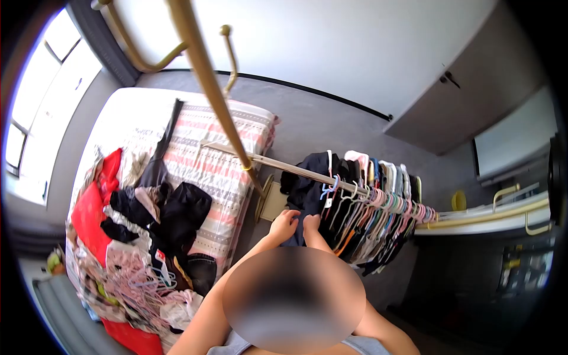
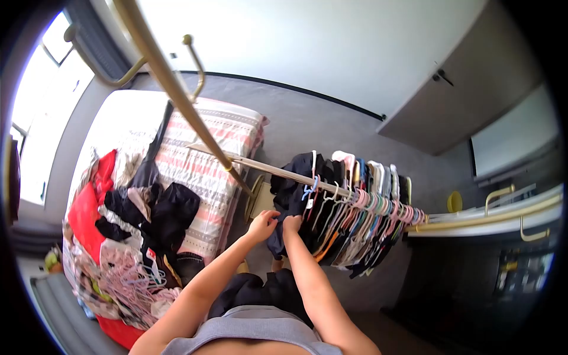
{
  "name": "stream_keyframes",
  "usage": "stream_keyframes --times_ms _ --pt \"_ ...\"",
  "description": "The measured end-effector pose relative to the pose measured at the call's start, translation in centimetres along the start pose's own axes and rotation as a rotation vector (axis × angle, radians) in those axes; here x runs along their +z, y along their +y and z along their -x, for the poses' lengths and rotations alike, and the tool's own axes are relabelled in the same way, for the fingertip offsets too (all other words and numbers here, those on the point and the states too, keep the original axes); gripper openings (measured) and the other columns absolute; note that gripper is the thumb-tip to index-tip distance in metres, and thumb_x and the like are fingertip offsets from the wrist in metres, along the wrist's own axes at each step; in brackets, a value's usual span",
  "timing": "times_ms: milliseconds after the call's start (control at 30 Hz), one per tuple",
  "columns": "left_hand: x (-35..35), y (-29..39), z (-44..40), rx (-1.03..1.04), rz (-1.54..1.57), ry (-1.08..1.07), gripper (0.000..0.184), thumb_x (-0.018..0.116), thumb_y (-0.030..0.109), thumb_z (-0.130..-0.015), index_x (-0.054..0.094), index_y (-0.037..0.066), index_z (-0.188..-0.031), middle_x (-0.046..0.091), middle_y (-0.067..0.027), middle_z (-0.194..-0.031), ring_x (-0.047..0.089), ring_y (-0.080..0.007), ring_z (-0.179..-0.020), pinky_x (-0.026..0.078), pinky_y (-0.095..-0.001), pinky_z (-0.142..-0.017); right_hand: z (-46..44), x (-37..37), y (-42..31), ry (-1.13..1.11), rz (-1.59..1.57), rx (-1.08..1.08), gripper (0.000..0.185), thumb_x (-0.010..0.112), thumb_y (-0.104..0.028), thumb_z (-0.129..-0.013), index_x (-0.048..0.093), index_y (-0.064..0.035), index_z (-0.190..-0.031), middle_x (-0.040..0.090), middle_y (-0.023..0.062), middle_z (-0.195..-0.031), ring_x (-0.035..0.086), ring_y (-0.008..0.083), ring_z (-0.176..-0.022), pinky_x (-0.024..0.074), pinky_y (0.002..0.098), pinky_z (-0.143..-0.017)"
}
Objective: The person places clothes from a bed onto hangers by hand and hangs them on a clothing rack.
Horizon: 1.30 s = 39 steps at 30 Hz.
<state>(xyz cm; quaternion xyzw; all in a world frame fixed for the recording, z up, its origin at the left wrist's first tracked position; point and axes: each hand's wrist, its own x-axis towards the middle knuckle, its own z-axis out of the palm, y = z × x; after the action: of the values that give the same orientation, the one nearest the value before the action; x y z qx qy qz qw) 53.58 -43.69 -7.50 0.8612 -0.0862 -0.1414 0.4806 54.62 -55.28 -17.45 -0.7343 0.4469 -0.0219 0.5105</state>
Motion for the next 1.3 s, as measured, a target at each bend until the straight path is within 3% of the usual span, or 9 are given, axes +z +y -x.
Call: stream_keyframes --times_ms 100,167,267,367,567,767,1067,1200,1300 --pt "-0.3 -0.9 1.5 -0.032 -0.006 0.059 0.024 0.055 0.013 -0.077 0.061 0.008 -0.1 0.057 -0.0144 -0.094 0.059 -0.0274 -0.082 0.047 -0.0355 -0.075 0.2 0.8 1.4 -0.025 -0.09 -0.03 0.054 0.043 -0.007 -0.07 0.037 0.0187 -0.117 0.037 0.038 -0.123 0.039 0.0432 -0.117 0.0335 0.038 -0.098" --pt "-0.5 -2.9 2.9 -0.07 0.025 0.121 0.024 0.054 0.013 -0.077 0.061 0.008 -0.099 0.057 -0.0148 -0.097 0.058 -0.029 -0.087 0.047 -0.0365 -0.078 6.0 -2.3 -4.1 -0.199 0.146 -0.073 0.062 0.047 -0.009 -0.069 0.03 0.0187 -0.122 0.03 0.0359 -0.13 0.033 0.0426 -0.122 0.0302 0.0382 -0.101" --pt "-2.7 -4.9 6.9 -0.213 0.066 0.223 0.024 0.053 0.016 -0.077 0.061 0.009 -0.099 0.057 -0.0143 -0.101 0.057 -0.0301 -0.091 0.046 -0.0369 -0.08 10.1 0.6 0.4 0.028 0.36 -0.719 0.059 0.049 -0.007 -0.072 0.031 0.0117 -0.126 0.032 0.03 -0.131 0.029 0.0373 -0.126 0.0246 0.0398 -0.105" --pt "-4.9 -9.2 12.2 -0.29 0.107 0.429 0.024 0.055 0.015 -0.078 0.061 0.008 -0.099 0.057 -0.014 -0.097 0.06 -0.0252 -0.083 0.048 -0.0342 -0.074 16.7 2.2 -0.7 -0.586 0.133 -0.887 0.055 0.047 -0.002 -0.074 0.035 0.0046 -0.127 0.036 0.0226 -0.132 0.032 0.0342 -0.125 0.0248 0.0384 -0.104" --pt "-11.1 -16.8 27.0 -0.557 0.244 0.854 0.022 0.055 0.014 -0.078 0.061 0.007 -0.098 0.061 -0.0119 -0.092 0.06 -0.025 -0.082 0.047 -0.034 -0.075 26.2 13.0 2.8 -1.186 0.262 -0.807 0.034 0.048 -0.002 -0.075 0.054 0.002 -0.108 0.058 0.016 -0.105 0.057 0.0248 -0.099 0.0434 0.0326 -0.089" --pt "-15.6 -26.2 42.0 -0.723 0.241 1.17 0.02 0.053 0.012 -0.079 0.062 0.005 -0.094 0.063 -0.013 -0.09 0.061 -0.0255 -0.084 0.048 -0.0341 -0.075 39.0 19.4 5.8 -1.537 0.452 -0.486 0.027 0.048 -0.001 -0.079 0.057 -0.0004 -0.104 0.062 0.0071 -0.094 0.057 0.014 -0.088 0.0438 0.0251 -0.078" --pt "-20.0 -35.2 49.2 -0.895 0.472 1.183 0.018 0.052 0.009 -0.08 0.062 0.004 -0.094 0.065 -0.0104 -0.082 0.062 -0.019 -0.074 0.049 -0.0305 -0.069 46.4 27.0 9.9 -1.539 0.774 -0.31 0.031 0.046 -0.006 -0.08 0.056 -0.0044 -0.109 0.059 0.0025 -0.093 0.053 0.0082 -0.075 0.0426 0.0221 -0.065" --pt "-20.1 -37.3 47.6 -0.882 0.522 1.149 0.018 0.053 0.009 -0.081 0.061 0.004 -0.095 0.065 -0.0097 -0.082 0.062 -0.0187 -0.074 0.049 -0.0297 -0.069 43.3 33.8 13.2 -1.488 0.809 -0.473 0.04 0.045 -0.004 -0.078 0.053 -0.0043 -0.117 0.057 0.0028 -0.094 0.052 0.0083 -0.071 0.0423 0.0219 -0.058" --pt "-20.1 -38.1 46.1 -0.859 0.58 1.151 0.019 0.051 0.009 -0.082 0.061 0.002 -0.097 0.065 -0.0101 -0.087 0.062 -0.0184 -0.08 0.048 -0.0286 -0.073 43.2 39.3 12.7 -1.501 0.635 -0.667 0.047 0.048 -0.002 -0.074 0.049 -0.0014 -0.121 0.058 0.0052 -0.097 0.054 0.0128 -0.075 0.0445 0.0222 -0.068"
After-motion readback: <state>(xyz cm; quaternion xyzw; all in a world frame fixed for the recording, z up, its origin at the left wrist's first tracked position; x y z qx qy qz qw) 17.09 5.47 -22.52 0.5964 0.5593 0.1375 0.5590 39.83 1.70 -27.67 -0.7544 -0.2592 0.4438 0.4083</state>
